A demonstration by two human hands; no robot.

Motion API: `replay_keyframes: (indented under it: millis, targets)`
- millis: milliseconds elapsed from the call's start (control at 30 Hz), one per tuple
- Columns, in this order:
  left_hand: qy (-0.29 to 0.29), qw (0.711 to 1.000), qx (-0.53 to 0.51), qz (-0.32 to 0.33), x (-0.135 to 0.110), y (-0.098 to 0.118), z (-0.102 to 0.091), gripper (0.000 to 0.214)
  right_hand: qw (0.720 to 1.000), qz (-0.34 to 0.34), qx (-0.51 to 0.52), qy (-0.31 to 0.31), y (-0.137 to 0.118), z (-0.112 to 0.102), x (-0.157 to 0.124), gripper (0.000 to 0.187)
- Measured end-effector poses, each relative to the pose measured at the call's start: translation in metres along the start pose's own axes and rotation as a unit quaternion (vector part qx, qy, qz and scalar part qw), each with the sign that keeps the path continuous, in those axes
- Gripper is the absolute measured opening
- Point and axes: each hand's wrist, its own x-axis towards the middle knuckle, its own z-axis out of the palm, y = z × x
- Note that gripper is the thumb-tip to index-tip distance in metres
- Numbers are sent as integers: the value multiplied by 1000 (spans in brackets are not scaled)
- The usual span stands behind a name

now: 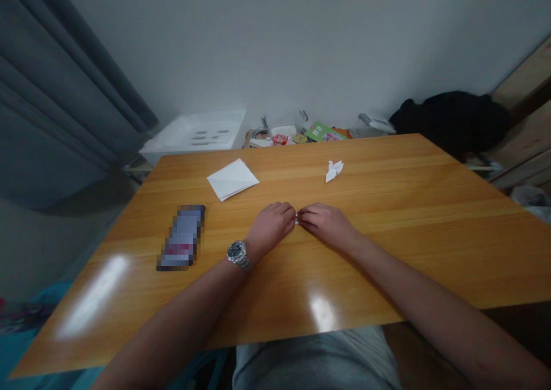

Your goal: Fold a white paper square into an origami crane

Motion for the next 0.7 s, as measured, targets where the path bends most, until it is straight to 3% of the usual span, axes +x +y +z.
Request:
replay_keyframes:
  millis: [300,700]
  targets:
    - [-16,999,-33,28,-13,2,-6,29,999,0,-19,-36,2,-6,-3,25]
    - [-16,1000,-21,-17,-20,10,-1,46,998,21,-20,-58,12,-7,-6,41]
